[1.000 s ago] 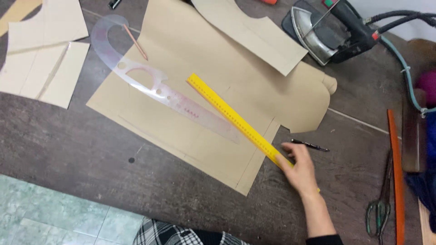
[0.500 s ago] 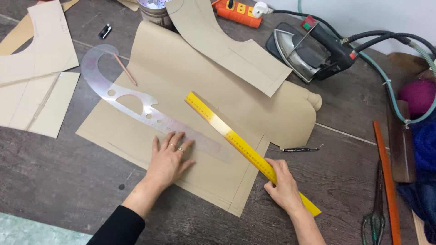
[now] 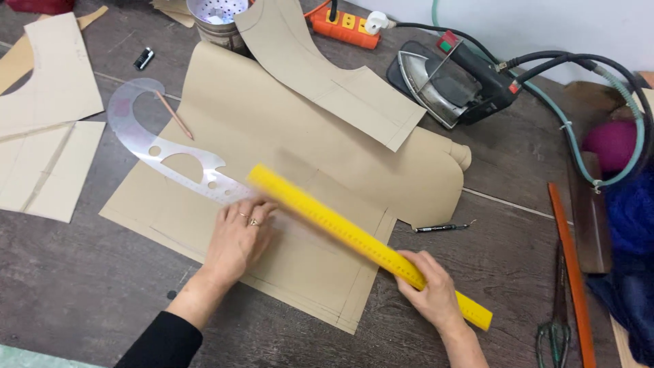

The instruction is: Drawing a garment pattern on paper using rulers and marking tools

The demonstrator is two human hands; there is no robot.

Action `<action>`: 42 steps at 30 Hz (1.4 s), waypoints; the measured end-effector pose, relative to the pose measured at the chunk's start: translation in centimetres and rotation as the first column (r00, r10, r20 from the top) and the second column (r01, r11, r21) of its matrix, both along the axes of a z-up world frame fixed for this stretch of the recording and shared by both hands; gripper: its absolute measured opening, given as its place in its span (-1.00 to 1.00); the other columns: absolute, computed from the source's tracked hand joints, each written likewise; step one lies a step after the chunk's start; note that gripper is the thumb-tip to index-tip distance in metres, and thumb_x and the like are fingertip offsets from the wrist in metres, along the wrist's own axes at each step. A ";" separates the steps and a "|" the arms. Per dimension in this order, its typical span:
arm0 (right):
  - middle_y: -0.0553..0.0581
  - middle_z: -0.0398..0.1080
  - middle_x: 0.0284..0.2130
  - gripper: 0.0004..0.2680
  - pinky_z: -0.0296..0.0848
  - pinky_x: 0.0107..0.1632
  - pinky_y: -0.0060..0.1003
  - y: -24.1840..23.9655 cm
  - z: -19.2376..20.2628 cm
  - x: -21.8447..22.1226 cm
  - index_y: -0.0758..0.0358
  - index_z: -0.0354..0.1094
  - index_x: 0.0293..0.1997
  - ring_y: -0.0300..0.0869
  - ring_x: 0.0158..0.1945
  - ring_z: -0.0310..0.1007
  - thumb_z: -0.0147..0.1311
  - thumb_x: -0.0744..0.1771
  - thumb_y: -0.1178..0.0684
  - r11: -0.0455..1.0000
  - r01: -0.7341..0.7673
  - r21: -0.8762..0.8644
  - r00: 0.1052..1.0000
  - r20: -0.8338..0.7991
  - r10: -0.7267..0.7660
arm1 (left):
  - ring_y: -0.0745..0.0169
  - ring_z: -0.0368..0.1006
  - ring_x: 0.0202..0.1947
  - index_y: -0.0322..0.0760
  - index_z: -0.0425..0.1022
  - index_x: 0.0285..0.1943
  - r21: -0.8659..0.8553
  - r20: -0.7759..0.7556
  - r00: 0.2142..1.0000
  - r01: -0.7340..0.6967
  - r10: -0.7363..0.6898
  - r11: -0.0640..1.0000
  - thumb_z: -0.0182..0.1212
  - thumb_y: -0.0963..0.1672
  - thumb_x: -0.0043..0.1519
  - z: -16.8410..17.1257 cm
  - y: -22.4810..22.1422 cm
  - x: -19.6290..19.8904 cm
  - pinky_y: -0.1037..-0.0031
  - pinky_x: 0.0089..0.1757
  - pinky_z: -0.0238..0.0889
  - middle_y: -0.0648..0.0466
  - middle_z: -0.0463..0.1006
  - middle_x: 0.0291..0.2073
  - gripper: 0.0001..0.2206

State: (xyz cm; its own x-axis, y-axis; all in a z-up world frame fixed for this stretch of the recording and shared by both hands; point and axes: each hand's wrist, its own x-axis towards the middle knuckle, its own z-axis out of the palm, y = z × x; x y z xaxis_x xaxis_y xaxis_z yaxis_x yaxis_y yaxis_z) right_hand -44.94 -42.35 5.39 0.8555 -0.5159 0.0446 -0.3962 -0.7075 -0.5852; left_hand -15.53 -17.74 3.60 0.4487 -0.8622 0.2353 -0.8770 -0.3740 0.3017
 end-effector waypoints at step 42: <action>-0.15 0.49 -0.21 -0.64 0.43 -0.17 -0.39 -2.1 -1.4 -0.4 -0.08 0.37 0.03 -0.29 -0.23 0.52 0.28 0.17 -0.09 0.997 -0.075 0.020 0.986 -0.149 0.077 | 0.08 0.30 -0.18 -0.13 0.34 -0.19 0.110 -0.039 0.991 0.135 -0.131 0.985 0.12 0.02 0.19 -1.8 -2.0 -4.1 0.26 -0.14 0.10 0.13 0.40 -0.20 -0.78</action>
State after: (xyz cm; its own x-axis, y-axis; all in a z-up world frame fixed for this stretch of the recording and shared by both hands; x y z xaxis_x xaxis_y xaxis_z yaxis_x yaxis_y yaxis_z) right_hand -45.37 -44.49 3.96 0.8888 -0.4487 -0.0937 -0.4253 -0.7310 -0.5336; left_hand -19.61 -19.70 1.78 0.3339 -0.9348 0.1214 -0.9119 -0.2877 0.2927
